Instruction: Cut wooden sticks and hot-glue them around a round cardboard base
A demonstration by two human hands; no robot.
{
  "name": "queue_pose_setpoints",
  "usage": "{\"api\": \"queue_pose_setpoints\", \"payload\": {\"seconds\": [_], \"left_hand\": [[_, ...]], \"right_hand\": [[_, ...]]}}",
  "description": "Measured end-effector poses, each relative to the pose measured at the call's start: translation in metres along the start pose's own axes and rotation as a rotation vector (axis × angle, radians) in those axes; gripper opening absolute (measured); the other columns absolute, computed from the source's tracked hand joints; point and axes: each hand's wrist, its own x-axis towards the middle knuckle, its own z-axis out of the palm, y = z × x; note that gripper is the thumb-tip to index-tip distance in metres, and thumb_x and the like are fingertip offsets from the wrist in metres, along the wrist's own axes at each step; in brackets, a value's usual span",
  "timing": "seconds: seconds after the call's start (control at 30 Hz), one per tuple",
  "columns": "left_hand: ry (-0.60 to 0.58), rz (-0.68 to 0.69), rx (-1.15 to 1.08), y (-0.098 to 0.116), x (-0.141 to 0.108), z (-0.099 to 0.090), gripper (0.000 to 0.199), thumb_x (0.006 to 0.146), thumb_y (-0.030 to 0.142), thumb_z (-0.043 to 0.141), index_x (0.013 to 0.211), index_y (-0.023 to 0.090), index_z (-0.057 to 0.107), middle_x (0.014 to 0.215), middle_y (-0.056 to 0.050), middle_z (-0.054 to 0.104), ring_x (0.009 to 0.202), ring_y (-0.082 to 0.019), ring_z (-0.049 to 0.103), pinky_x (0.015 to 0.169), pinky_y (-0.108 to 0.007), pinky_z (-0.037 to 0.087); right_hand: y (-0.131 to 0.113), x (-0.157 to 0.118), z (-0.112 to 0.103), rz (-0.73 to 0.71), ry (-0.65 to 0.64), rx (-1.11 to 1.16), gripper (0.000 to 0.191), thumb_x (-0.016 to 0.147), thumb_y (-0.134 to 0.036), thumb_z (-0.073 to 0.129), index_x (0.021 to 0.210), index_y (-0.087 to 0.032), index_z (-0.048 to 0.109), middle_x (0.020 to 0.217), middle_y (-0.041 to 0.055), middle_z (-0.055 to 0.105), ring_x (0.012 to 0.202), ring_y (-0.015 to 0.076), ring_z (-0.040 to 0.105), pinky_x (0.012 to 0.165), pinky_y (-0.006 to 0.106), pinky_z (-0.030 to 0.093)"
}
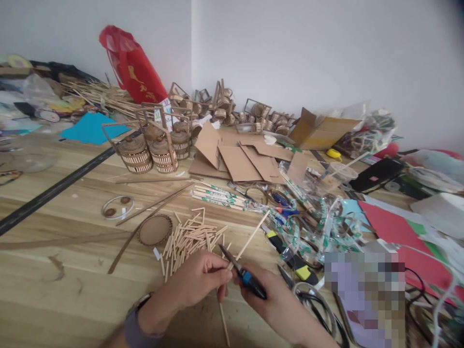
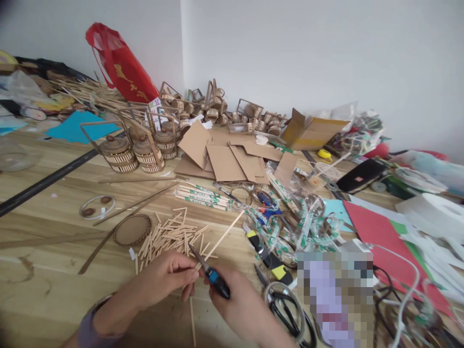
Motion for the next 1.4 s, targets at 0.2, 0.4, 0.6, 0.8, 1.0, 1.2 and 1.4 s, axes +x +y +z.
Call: {"api": "queue_pose_setpoints", "payload": {"seconds": [0.2,0.4,0.6,0.8,1.0,1.2,1.4], "left_hand": [[0.06,-0.02,-0.053,0.005,0.0,0.0,0.029,0.082,0.046,0.056,0.081,0.017,0.059,0.064,0.001,0.062,0.058,-0.014,0.058,0.061,-0.024,0.043],[0.001,0.028,-0.11,0.005,0.0,0.001,0.034,0.086,0.048,0.053,0.083,0.016,0.061,0.083,-0.004,0.068,0.058,-0.012,0.058,0.062,-0.024,0.043],[0.015,0.022,-0.098,0.007,0.0,0.003,0.04,0.086,0.054,0.051,0.079,0.016,0.061,0.063,0.001,0.061,0.054,-0.012,0.054,0.058,-0.022,0.039],[0.036,0.02,-0.03,0.014,-0.001,0.004,0.044,0.087,0.056,0.047,0.08,0.015,0.062,0.058,0.002,0.057,0.054,-0.013,0.053,0.059,-0.023,0.039],[0.074,0.009,0.047,0.016,-0.001,0.006,0.045,0.087,0.055,0.043,0.078,0.016,0.062,0.056,0.001,0.056,0.055,-0.014,0.054,0.059,-0.023,0.04],[0.114,0.003,0.105,0.011,-0.001,0.009,0.041,0.089,0.05,0.041,0.065,0.018,0.054,0.054,0.002,0.054,0.055,-0.014,0.052,0.057,-0.023,0.037],[0.146,0.019,0.096,0.004,0.003,0.011,0.04,0.089,0.048,0.041,0.062,0.019,0.049,0.053,0.002,0.051,0.054,-0.013,0.05,0.056,-0.023,0.037]], "right_hand": [[0.004,0.001,-0.001,-0.006,-0.011,0.072,0.015,0.076,-0.018,0.049,0.085,-0.018,0.061,0.082,0.0015,0.061,0.078,0.0182,0.053,0.073,0.029,0.042],[0.009,-0.001,-0.008,0.01,-0.122,0.292,0.03,0.071,-0.018,0.053,0.1,-0.019,0.062,0.094,0.0029,0.063,0.092,0.0207,0.056,0.084,0.032,0.043],[0.011,-0.002,-0.007,0.051,-0.131,0.378,0.031,0.071,-0.022,0.055,0.101,-0.017,0.062,0.093,0.0038,0.062,0.091,0.0213,0.055,0.083,0.033,0.042],[0.012,-0.002,-0.006,0.01,-0.106,0.271,0.034,0.073,-0.018,0.053,0.106,-0.018,0.061,0.098,0.0048,0.062,0.095,0.0215,0.056,0.087,0.034,0.042],[0.009,-0.002,-0.005,0.003,-0.077,0.208,0.029,0.074,-0.018,0.052,0.102,-0.017,0.061,0.096,0.0054,0.062,0.093,0.0219,0.057,0.085,0.034,0.043],[0.006,0.0,0.0,0.003,-0.006,0.08,0.02,0.073,-0.013,0.048,0.088,-0.018,0.059,0.084,0.0026,0.061,0.082,0.0191,0.054,0.076,0.03,0.043],[0.011,0.006,0.009,-0.005,0.08,0.029,0.013,0.077,-0.014,0.047,0.084,-0.018,0.058,0.081,0.0029,0.061,0.077,0.0185,0.053,0.071,0.029,0.042]]}}
